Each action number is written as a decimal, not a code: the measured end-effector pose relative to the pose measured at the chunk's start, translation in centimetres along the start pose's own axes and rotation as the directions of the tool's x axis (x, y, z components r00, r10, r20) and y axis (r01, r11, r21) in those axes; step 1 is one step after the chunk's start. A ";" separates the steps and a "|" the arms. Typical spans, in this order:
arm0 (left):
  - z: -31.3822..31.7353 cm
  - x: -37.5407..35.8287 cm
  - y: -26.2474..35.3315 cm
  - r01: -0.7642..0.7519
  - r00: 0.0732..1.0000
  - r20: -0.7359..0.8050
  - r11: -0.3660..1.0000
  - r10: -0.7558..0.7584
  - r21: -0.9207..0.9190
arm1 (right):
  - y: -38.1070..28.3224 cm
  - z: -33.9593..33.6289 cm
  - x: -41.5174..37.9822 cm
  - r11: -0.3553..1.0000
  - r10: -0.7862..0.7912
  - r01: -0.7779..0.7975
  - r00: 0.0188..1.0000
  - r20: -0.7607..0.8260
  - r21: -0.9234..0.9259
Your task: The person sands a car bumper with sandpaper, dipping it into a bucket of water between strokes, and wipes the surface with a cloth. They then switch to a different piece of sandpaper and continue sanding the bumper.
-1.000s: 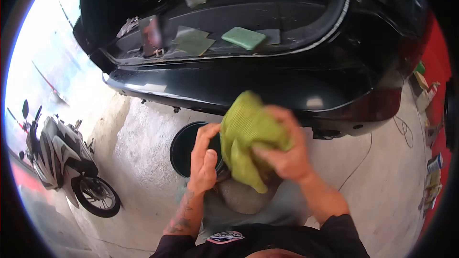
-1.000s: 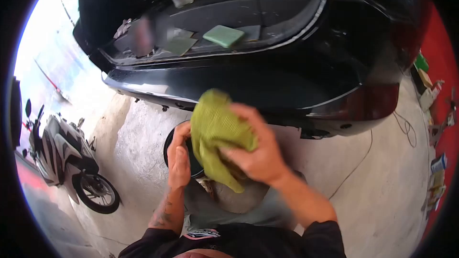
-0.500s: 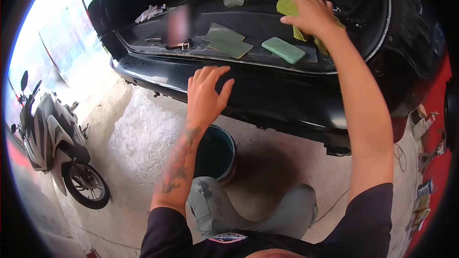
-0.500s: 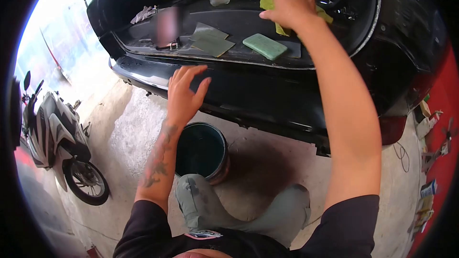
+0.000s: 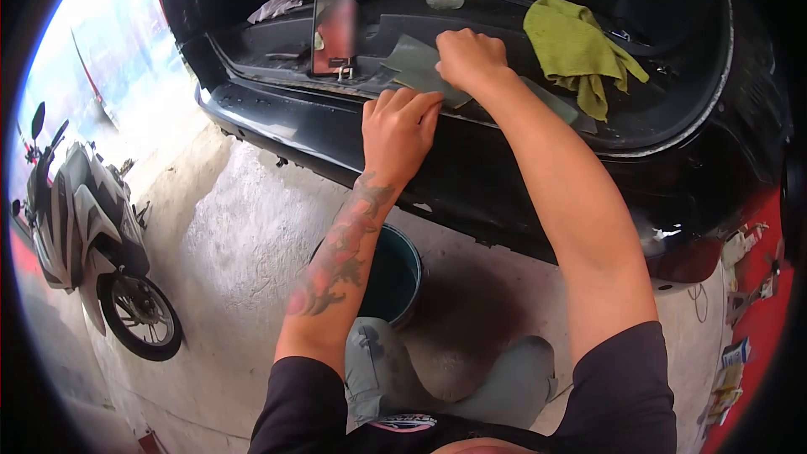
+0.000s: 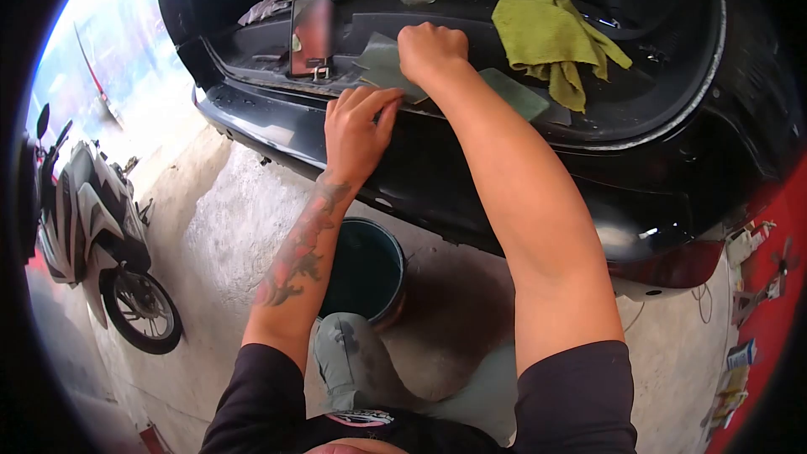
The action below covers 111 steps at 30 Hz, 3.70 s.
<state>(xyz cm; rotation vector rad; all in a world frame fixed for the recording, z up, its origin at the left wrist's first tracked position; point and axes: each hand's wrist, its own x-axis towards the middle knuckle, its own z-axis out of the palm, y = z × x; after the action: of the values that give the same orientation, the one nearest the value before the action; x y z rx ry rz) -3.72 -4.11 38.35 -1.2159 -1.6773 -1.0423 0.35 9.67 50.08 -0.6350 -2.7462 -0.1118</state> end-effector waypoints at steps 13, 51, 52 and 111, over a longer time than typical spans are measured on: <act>0.3 0.6 0.3 -0.033 0.995 -0.095 0.998 0.037 0.047 | 2.9 -2.3 1.0 0.940 0.175 -0.042 0.910 -0.376 0.337; 1.6 -47.1 -15.5 -0.001 -0.289 0.827 0.864 -0.483 0.504 | 5.9 15.6 -46.6 0.829 0.016 -0.268 0.889 0.457 0.491; 2.4 -49.4 -15.5 0.046 -0.420 0.808 0.879 -0.414 0.474 | 5.9 15.8 -46.6 0.837 0.023 -0.264 0.892 0.451 0.479; 8.0 -28.4 7.9 0.816 0.569 0.820 0.166 -0.057 -0.554 | 7.6 21.4 -41.4 0.420 0.336 -0.350 0.917 0.215 0.837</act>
<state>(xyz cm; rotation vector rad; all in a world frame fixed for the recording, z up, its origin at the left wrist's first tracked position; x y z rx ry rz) 9.02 -3.88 10.65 -1.9859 -2.1056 -2.5531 32.68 2.47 16.48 -0.8283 -2.1411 1.3104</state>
